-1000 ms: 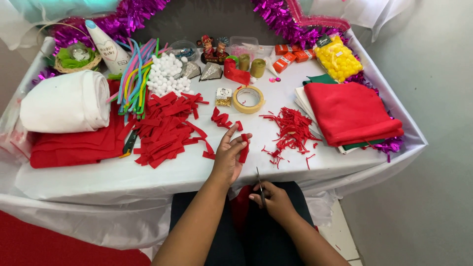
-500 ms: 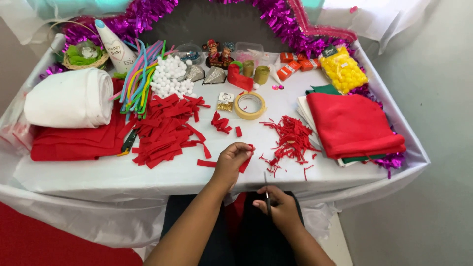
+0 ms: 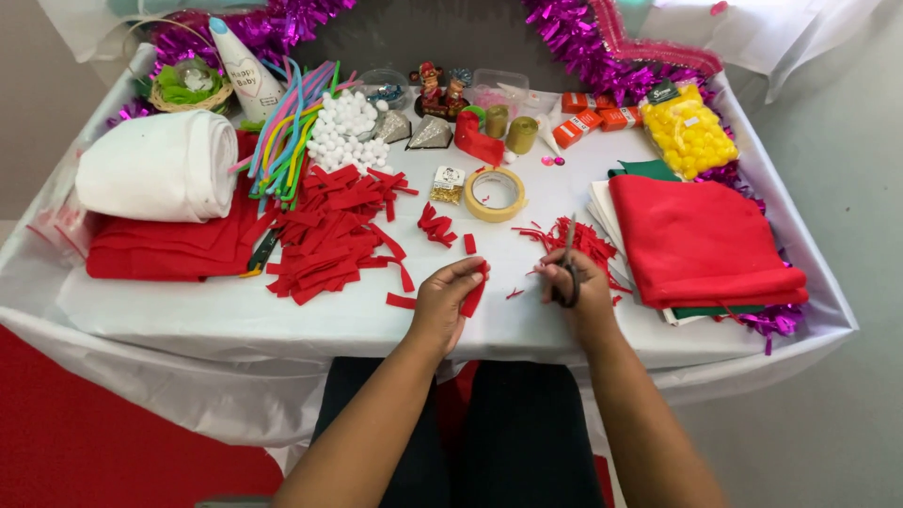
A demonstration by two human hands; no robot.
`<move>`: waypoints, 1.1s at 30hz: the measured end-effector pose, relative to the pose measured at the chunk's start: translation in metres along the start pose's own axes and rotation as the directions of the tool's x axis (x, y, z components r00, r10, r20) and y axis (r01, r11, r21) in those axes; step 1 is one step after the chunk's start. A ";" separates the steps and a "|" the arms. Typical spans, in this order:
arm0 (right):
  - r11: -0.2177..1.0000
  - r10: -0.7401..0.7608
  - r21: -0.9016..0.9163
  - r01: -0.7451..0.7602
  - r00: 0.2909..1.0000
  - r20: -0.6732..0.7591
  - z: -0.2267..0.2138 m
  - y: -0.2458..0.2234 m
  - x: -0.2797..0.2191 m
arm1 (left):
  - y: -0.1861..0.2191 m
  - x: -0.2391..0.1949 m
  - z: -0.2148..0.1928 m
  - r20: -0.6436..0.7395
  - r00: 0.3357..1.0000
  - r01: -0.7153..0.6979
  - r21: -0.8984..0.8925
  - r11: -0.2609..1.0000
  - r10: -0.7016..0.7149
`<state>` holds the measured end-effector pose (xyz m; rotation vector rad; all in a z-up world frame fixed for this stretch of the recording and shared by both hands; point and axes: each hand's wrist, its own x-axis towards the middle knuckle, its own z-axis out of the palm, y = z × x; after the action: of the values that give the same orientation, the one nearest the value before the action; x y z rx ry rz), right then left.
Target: The person uses scissors to cut red fabric strips into smaller pieces on a white table. The cut pieces are placed in a pile on the table. The person continues cutting multiple strips throughout the clip.
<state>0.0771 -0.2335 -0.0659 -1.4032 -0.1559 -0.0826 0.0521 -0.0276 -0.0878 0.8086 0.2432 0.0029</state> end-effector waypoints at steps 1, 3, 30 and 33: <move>1.000 0.001 0.001 -0.001 1.000 0.001 0.000 0.001 0.006 | 0.001 0.000 0.001 -0.002 1.000 -0.001 0.001 1.000 0.001; 0.989 -0.065 0.134 0.060 0.997 0.039 -0.003 0.001 0.015 | 0.002 -0.002 0.002 0.006 1.000 0.010 0.015 1.000 -0.010; 0.289 -0.747 -0.603 0.743 0.569 0.343 0.050 0.019 -0.027 | 0.015 -0.006 0.012 0.014 0.999 0.042 0.031 0.999 -0.043; 0.338 -0.749 -0.531 0.777 0.563 0.348 0.055 0.024 -0.023 | 0.008 -0.001 0.007 0.020 0.998 0.053 0.017 0.998 -0.054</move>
<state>0.0543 -0.1765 -0.0843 -1.9108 -0.9225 -1.0105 0.0537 -0.0273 -0.0771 0.8179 0.2456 -0.0576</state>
